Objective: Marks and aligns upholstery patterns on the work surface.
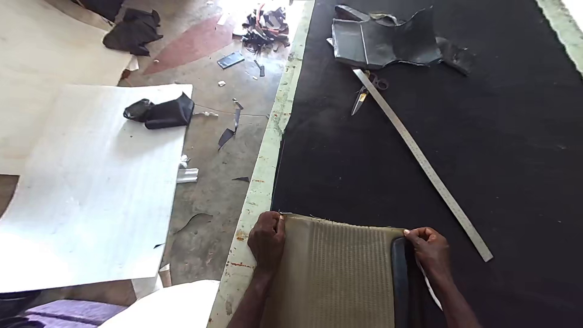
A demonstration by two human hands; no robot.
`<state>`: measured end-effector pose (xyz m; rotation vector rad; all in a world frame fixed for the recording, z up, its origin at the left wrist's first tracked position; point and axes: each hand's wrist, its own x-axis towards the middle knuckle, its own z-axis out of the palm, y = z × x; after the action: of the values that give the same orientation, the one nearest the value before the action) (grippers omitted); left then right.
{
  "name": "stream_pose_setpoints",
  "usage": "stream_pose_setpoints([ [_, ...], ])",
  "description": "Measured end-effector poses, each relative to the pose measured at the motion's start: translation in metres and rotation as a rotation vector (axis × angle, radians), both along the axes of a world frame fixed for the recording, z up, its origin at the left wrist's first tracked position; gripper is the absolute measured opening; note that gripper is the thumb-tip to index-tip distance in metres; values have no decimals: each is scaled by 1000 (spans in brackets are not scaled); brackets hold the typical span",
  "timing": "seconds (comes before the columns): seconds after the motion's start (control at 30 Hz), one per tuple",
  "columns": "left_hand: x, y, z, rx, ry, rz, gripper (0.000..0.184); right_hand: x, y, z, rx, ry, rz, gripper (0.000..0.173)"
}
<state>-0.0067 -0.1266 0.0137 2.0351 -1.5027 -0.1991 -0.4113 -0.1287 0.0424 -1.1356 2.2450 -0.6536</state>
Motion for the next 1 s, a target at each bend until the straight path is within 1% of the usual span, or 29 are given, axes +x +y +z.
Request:
stream_pose_setpoints([
  [0.13,-1,-2,-1,-23,-46,-93,27,-5,-2,0,33,4,31,18],
  [0.27,1,-3,8,-59,-140,-306,35,-6,-2,1,50,4,95,22],
  [0.37,2,-5,12,-38,-210,-494,29,-13,-10,4,142,-9,116,27],
  [0.43,4,-8,13,-37,-297,-596,23,-18,-14,3,190,-8,137,31],
  [0.5,7,-11,17,-34,-404,-670,22,-21,-18,2,229,11,170,35],
  [0.57,5,-10,20,-9,-490,-699,20,-22,-18,5,280,59,224,37],
  [0.63,-10,-4,27,129,-562,-646,21,-21,-20,11,329,105,290,39],
  [0.67,-23,1,36,233,-577,-601,26,-21,-22,15,351,124,327,40],
  [0.7,-38,7,46,342,-562,-549,34,-22,-23,17,370,141,361,40],
  [0.73,-53,12,54,447,-519,-490,47,-24,-25,18,382,153,395,41],
  [0.8,-77,14,58,597,-423,-348,79,-29,-28,16,385,166,466,42],
  [0.83,-86,14,58,628,-376,-279,89,-32,-30,15,388,162,496,43],
  [0.87,-94,15,58,629,-333,-221,93,-34,-33,15,391,150,518,43],
  [0.93,-104,17,51,584,-266,-124,94,-36,-36,17,399,149,547,43],
  [1.0,-115,27,37,436,-265,-99,90,-36,-35,20,402,163,573,42],
])
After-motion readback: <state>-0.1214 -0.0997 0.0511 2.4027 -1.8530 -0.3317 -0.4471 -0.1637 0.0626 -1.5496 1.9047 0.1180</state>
